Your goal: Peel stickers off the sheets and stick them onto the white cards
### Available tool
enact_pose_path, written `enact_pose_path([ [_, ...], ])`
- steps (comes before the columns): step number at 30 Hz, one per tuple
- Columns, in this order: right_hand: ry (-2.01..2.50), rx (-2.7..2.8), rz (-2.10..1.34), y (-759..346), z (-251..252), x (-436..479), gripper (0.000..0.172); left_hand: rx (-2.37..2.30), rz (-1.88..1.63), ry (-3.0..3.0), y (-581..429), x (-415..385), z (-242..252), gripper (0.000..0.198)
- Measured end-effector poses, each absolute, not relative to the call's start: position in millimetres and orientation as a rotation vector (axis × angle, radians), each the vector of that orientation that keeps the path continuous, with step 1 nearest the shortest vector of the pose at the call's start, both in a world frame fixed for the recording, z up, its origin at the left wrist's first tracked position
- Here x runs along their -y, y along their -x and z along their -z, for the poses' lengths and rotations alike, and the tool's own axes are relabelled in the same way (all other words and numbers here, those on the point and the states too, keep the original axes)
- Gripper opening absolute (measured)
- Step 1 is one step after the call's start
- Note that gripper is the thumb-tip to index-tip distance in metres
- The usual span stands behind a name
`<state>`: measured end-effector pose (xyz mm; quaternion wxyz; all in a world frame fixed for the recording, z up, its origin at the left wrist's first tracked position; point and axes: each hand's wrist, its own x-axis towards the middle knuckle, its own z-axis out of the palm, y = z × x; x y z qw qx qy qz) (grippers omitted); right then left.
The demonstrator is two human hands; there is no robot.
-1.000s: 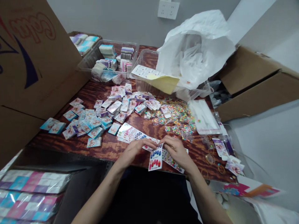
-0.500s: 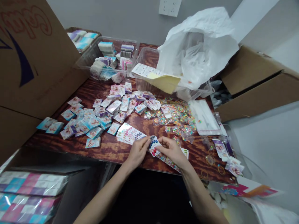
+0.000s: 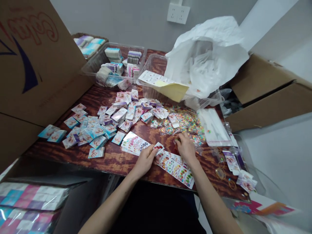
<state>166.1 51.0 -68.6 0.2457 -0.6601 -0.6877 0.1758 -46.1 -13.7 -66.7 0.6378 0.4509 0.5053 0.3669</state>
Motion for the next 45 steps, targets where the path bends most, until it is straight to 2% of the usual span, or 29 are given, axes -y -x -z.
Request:
enact_pose_path([
  [2,1.728,1.774,-0.627,-167.6,64.4,-48.3,0.007,-1.208,-0.829,-1.101,47.8,8.9,65.0,0.035],
  [7,1.447,1.337,-1.407,-149.4,46.1,-30.2,0.024,-1.318,-0.671,-1.478,40.2,-4.5,61.6,0.031],
  [12,1.467,1.412,-1.190,-141.5,41.5,-28.9,0.017,-1.283,-0.553,-1.826,24.4,-16.7,51.1,0.025],
  [16,1.384,1.355,-1.510,-168.7,38.0,-34.5,0.025,-1.001,-0.402,-2.034,26.5,-46.0,32.5,0.025],
  [18,1.406,1.282,-1.523,-182.5,35.5,-34.3,0.029,-0.915,-0.467,-2.133,26.9,-72.1,24.5,0.025],
  [21,1.449,1.113,-1.436,-191.5,34.5,-32.2,0.034,-1.195,-0.705,-2.353,17.6,-117.9,21.7,0.040],
  [23,1.420,1.038,-1.422,-190.0,35.5,-31.0,0.035,-1.232,-0.611,-2.553,6.4,-144.8,25.5,0.060],
  [24,1.397,1.011,-1.421,-188.2,36.0,-30.5,0.036,-1.219,-0.532,-2.628,1.2,-155.1,27.8,0.064],
  [26,1.362,0.968,-1.423,-184.8,35.9,-29.7,0.035,-1.185,-0.395,-2.718,-5.2,-166.2,30.6,0.057],
  [30,1.344,0.896,-1.373,-182.5,28.9,-27.8,0.034,-1.202,-0.488,-2.740,3.2,-145.7,21.4,0.039],
  [32,1.335,0.881,-1.282,-180.8,24.7,-27.4,0.031,-1.245,-0.583,-2.657,13.1,-119.3,13.1,0.041],
  [37,1.394,0.998,-1.084,-168.1,24.5,-27.1,0.029,-1.370,-0.558,-2.361,33.2,-55.7,11.2,0.039],
  [41,1.422,1.202,-1.199,-158.3,31.3,-24.7,0.027,-1.313,-0.718,-2.240,43.2,-30.8,25.2,0.042],
  [45,1.424,1.273,-1.249,-145.8,38.0,-26.1,0.022,-1.247,-0.736,-2.222,45.1,-16.9,33.2,0.046],
])
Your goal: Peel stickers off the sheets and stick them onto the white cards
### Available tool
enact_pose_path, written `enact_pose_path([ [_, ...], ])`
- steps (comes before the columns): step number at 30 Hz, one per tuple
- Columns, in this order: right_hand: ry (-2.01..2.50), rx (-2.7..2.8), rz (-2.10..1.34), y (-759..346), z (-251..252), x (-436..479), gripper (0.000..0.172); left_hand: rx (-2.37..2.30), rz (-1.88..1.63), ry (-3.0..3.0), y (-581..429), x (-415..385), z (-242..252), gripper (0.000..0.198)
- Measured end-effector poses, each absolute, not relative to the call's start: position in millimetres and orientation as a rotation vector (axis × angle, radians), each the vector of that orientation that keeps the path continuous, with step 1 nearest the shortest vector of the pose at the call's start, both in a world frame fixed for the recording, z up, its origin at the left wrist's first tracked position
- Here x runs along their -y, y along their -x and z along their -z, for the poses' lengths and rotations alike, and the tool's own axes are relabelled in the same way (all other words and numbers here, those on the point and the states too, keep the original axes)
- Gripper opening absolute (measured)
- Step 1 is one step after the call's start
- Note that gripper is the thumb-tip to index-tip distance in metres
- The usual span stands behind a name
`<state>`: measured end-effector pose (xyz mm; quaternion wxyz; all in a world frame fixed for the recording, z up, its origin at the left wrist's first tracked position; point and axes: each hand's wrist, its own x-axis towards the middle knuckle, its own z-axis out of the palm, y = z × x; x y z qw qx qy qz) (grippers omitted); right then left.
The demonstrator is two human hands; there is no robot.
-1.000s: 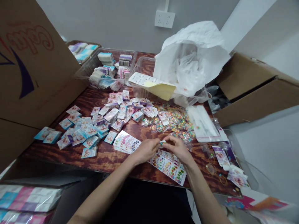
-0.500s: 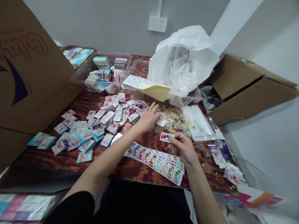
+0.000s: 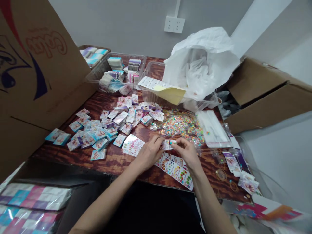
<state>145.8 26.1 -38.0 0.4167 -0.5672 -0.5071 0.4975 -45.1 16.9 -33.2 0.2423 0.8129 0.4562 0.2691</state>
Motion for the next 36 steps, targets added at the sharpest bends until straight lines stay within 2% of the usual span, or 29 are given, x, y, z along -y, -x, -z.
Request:
enact_pose_path([
  [5,1.478,1.439,-1.103,-133.0,48.3,-34.0,0.014,-1.293,-0.723,-2.212,45.0,-7.1,43.4,0.042],
  [9,1.468,1.400,-1.407,-137.6,45.8,-33.8,0.018,-1.310,-0.721,-2.189,50.9,-1.1,51.1,0.039],
  [12,1.415,1.310,-1.654,-143.9,37.8,-30.0,0.028,-1.373,-0.656,-2.186,53.6,3.0,53.2,0.037],
  [15,1.398,1.278,-1.712,-147.2,34.8,-27.3,0.033,-1.408,-0.615,-2.193,53.5,5.6,53.4,0.037],
  [19,1.440,1.260,-1.610,-146.9,45.1,-26.1,0.029,-1.422,-0.618,-2.209,51.9,7.1,53.4,0.037],
  [24,1.386,1.408,-1.287,-143.7,56.5,-21.9,0.017,-1.392,-0.669,-2.164,52.1,7.2,52.7,0.035],
  [27,1.344,1.519,-1.192,-138.4,52.3,-18.4,0.014,-1.369,-0.706,-2.130,50.8,8.2,52.1,0.034],
  [32,1.354,1.841,-0.810,-122.2,33.9,-25.2,0.015,-1.479,-0.925,-1.881,40.1,11.9,57.3,0.029],
  [36,1.310,1.729,-1.087,-111.5,29.2,-36.1,0.017,-1.398,-1.149,-1.287,31.7,13.2,65.0,0.021],
])
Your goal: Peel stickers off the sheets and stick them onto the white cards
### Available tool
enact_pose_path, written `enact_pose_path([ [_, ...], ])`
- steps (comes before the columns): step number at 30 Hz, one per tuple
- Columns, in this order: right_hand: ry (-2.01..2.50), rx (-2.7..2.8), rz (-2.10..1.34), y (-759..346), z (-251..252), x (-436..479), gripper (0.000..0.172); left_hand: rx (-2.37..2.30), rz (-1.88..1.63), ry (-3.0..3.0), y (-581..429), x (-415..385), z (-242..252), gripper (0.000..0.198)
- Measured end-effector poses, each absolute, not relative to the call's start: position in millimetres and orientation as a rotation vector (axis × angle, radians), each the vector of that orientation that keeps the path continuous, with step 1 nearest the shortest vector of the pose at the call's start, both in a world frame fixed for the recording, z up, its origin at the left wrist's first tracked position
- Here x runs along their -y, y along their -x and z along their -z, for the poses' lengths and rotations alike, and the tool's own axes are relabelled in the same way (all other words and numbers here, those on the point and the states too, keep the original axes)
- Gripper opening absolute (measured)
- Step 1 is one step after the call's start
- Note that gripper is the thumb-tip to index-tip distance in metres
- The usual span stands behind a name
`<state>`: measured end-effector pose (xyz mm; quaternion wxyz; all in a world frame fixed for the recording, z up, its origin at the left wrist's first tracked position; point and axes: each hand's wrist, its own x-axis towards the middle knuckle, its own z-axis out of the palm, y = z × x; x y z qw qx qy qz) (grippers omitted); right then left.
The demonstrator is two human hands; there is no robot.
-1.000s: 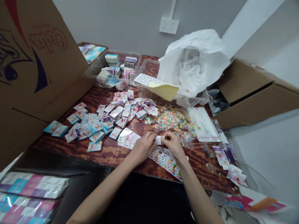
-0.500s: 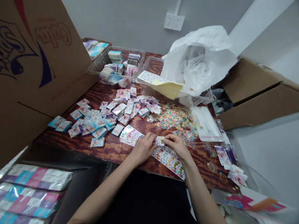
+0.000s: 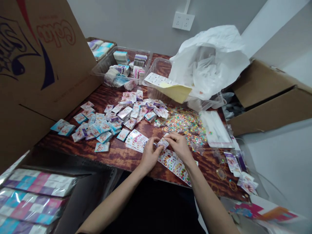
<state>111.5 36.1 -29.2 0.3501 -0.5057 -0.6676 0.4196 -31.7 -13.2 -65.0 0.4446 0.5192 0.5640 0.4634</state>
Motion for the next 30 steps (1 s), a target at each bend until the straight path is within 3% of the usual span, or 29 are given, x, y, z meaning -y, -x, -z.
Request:
enact_pose_path([
  [3,1.253,1.363,-1.228,-103.3,38.0,-33.6,0.013,-1.267,-1.214,-0.922,30.2,13.8,67.2,0.026],
  [7,1.190,1.073,-1.204,-96.0,51.4,-21.5,0.020,-1.326,-1.285,-1.044,34.0,15.2,64.8,0.036],
  [16,1.168,1.240,-1.406,-112.6,46.0,-18.3,0.009,-1.139,-1.043,-1.166,49.4,15.9,54.2,0.030],
  [18,1.145,1.155,-1.485,-112.9,44.7,-17.8,0.023,-1.138,-1.005,-1.161,51.0,16.3,52.2,0.030],
  [20,1.132,1.147,-1.546,-113.5,43.4,-17.1,0.030,-1.194,-1.005,-1.182,51.9,16.5,51.9,0.033],
  [23,1.155,1.275,-1.557,-116.6,42.2,-16.2,0.017,-1.279,-1.012,-1.219,52.9,16.4,54.0,0.044],
  [30,1.289,1.255,-1.405,-112.8,45.8,-13.7,0.017,-1.320,-0.927,-1.422,55.5,19.9,58.5,0.052],
])
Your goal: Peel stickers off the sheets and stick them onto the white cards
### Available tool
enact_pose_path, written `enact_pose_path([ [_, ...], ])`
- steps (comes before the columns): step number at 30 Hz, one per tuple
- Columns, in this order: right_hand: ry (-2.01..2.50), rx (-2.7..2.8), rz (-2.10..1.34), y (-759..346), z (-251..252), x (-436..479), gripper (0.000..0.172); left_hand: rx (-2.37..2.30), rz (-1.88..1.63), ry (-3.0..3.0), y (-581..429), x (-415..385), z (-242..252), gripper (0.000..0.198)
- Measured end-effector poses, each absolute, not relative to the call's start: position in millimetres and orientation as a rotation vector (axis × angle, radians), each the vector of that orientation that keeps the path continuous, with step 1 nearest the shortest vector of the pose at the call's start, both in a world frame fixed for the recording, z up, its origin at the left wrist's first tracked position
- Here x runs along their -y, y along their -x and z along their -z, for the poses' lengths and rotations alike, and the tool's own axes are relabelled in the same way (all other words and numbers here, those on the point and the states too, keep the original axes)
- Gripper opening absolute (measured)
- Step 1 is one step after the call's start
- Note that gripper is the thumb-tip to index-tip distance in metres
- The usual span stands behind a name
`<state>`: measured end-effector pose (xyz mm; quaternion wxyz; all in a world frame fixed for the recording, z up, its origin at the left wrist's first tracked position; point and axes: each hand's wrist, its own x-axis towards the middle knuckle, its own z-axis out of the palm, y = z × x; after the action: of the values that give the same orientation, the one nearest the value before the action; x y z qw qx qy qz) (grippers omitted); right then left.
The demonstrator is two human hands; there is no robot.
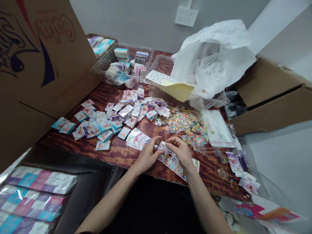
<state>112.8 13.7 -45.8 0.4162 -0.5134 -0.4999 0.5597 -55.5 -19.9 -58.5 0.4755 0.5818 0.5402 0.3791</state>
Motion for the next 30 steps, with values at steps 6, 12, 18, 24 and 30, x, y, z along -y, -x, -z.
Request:
enact_pose_path([
  [6,1.346,1.277,-1.313,-107.5,48.2,-15.0,0.019,-1.240,-0.954,-1.355,59.0,20.1,53.5,0.052],
  [12,1.325,1.336,-1.398,-113.0,46.5,-16.0,0.017,-1.167,-0.967,-1.222,59.3,22.5,58.5,0.052],
  [18,1.193,1.645,-1.255,-109.8,36.9,-6.8,0.013,-1.147,-0.949,-1.375,64.8,23.8,55.3,0.034],
  [24,1.129,1.937,-1.246,-96.0,38.2,-24.8,0.017,-1.467,-0.991,-1.659,103.7,25.9,47.5,0.024],
  [30,0.986,2.234,-0.729,-14.7,16.9,-92.1,0.019,-2.277,-1.468,-1.703,169.3,15.6,58.5,0.031],
])
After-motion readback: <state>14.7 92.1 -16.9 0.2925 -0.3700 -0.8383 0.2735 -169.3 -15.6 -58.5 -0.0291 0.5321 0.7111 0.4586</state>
